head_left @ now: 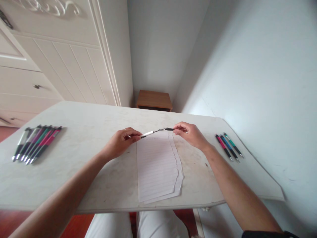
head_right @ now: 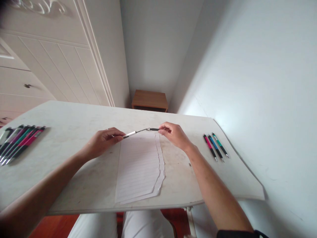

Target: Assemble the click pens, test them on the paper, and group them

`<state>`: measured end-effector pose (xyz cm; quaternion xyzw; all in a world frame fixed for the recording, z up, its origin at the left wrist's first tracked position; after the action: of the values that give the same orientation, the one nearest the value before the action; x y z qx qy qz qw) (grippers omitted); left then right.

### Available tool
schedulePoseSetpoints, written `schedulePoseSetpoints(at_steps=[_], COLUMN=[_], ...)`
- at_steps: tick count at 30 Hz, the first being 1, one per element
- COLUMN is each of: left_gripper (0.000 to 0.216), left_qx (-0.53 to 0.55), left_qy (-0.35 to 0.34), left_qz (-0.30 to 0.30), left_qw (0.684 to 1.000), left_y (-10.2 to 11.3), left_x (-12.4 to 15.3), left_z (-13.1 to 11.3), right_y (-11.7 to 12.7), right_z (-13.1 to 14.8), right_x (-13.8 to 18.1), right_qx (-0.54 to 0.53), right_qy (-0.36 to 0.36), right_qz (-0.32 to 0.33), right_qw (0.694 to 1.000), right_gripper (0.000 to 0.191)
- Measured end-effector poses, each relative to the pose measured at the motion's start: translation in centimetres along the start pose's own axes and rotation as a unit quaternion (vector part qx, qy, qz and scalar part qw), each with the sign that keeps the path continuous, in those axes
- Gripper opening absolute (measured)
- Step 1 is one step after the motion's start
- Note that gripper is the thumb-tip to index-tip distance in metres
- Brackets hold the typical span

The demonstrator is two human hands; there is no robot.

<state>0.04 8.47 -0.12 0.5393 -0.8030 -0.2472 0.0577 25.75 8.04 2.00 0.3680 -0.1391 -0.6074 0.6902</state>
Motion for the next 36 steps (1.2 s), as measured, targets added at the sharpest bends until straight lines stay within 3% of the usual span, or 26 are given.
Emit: schedulePoseSetpoints(at_steps=[5,9,36], left_gripper=[0.034,0.033,0.028], left_qx=[-0.016,-0.029,-0.058], left_qy=[0.000,0.003,-0.017], left_qz=[-0.017,-0.024,-0.038], left_qw=[1.000,0.999,0.997], left_y=[0.5,0.7,1.0], left_x=[0.0,0.0,0.1], left_z=[-0.5,-0.7,-0.8], right_y=[1.5,2.2,1.7], right_z=[0.3,0.7,0.7], right_x=[0.1,0.3,0.4], right_qx=[-0.069,-0.142,-0.270], right_qy=[0.005,0.009,-0.030], right_qz=[-0.084,-0.112,-0.094], right_qw=[0.994,0.983,0.958], right_gripper=[0.025,0.026,0.026])
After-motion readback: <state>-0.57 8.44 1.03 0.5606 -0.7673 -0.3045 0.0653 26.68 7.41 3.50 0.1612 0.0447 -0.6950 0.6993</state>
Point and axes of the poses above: each hand's wrist, its own x-axis away from the middle knuckle, its own y-axis out of the back of the hand, z = x × y, the point moved 9 cm from there along -x, towards the middle knuckle, and after that the axes turned 5 degrees about x, right-handed, at the moved point
